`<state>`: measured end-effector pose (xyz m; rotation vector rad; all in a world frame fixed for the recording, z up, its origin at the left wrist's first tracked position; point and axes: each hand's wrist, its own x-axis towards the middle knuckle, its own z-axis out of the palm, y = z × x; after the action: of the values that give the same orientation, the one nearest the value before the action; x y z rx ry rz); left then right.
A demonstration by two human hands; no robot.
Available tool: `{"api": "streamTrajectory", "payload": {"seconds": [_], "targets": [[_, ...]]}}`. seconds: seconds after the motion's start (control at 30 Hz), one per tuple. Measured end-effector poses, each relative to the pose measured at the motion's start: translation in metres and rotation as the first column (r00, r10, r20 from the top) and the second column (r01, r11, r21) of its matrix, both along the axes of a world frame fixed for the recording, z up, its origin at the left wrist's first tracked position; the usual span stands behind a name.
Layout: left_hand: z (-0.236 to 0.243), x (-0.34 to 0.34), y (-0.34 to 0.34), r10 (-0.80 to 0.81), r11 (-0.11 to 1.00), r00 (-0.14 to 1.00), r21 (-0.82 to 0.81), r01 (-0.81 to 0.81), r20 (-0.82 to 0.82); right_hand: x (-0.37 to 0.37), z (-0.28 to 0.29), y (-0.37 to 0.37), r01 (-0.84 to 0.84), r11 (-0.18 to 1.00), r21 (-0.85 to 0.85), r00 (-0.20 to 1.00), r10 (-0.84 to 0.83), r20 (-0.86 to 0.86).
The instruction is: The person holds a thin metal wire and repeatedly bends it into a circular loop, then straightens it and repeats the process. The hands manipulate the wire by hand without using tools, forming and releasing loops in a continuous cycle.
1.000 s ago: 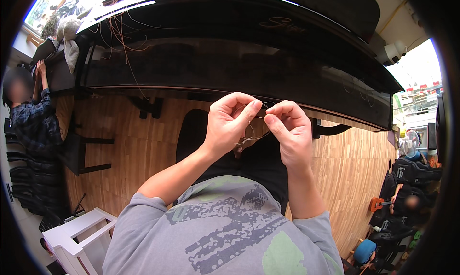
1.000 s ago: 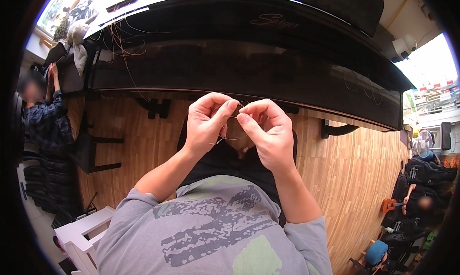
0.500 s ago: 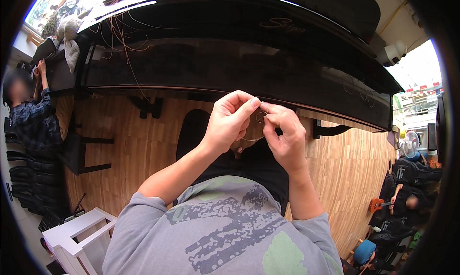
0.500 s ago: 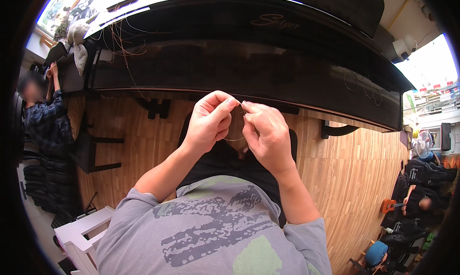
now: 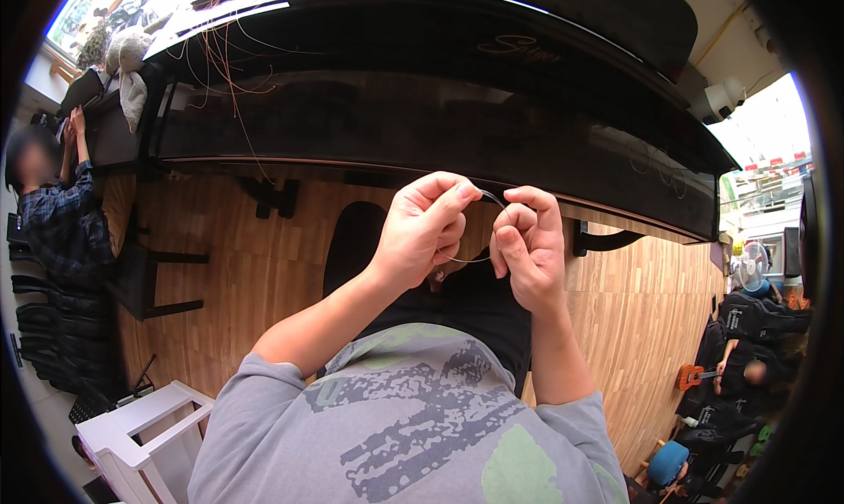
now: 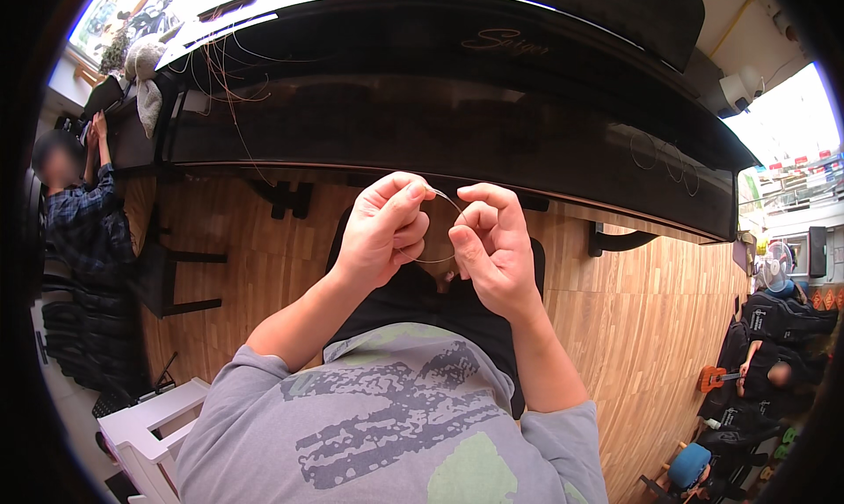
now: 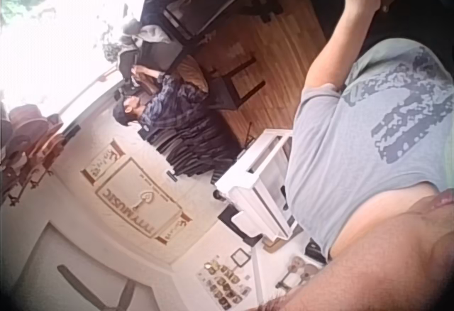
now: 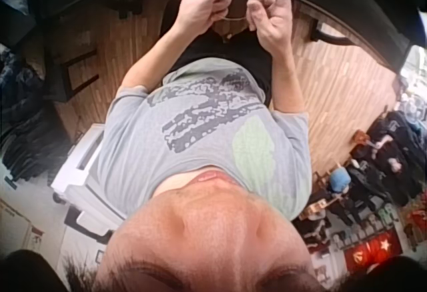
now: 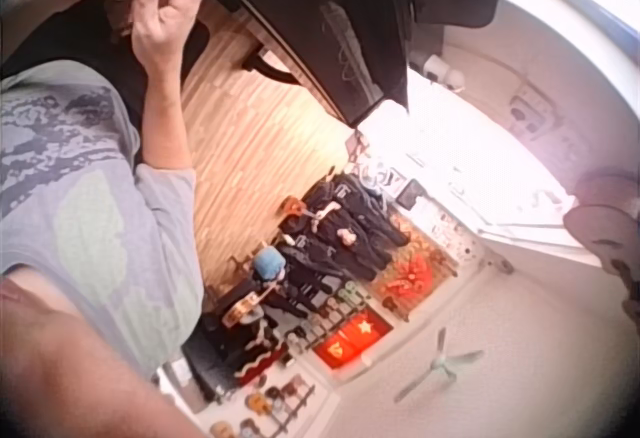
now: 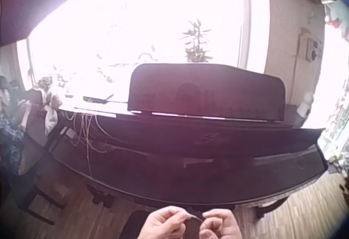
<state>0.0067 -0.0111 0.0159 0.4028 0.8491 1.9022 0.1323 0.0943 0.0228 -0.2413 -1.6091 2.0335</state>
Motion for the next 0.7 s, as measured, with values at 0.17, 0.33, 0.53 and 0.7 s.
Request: {"api": "streamTrajectory", "payload": {"seconds": [0.17,0.33,0.53,0.7], "targets": [[-0.001,-0.001,-0.002,-0.037,0.998,0.998,0.058,0.034,0.059,0.005,-0.007,0.015,-0.189,0.982,-0.010,0.982,0.189,-0.010],[-0.004,-0.007,-0.004,-0.054,0.999,0.995,-0.009,0.053,-0.088,0.009,0.006,0.030,-0.082,0.976,0.203,0.985,0.048,0.167],[-0.004,-0.007,-0.005,0.047,0.996,0.769,-0.030,-0.086,-0.638,0.009,0.017,0.039,-0.005,0.815,0.580,0.958,-0.163,0.237],[0.009,-0.005,-0.007,-0.095,0.964,0.582,-0.219,-0.148,-0.808,0.003,0.031,0.023,-0.005,0.682,0.731,0.917,-0.289,0.276]]}}
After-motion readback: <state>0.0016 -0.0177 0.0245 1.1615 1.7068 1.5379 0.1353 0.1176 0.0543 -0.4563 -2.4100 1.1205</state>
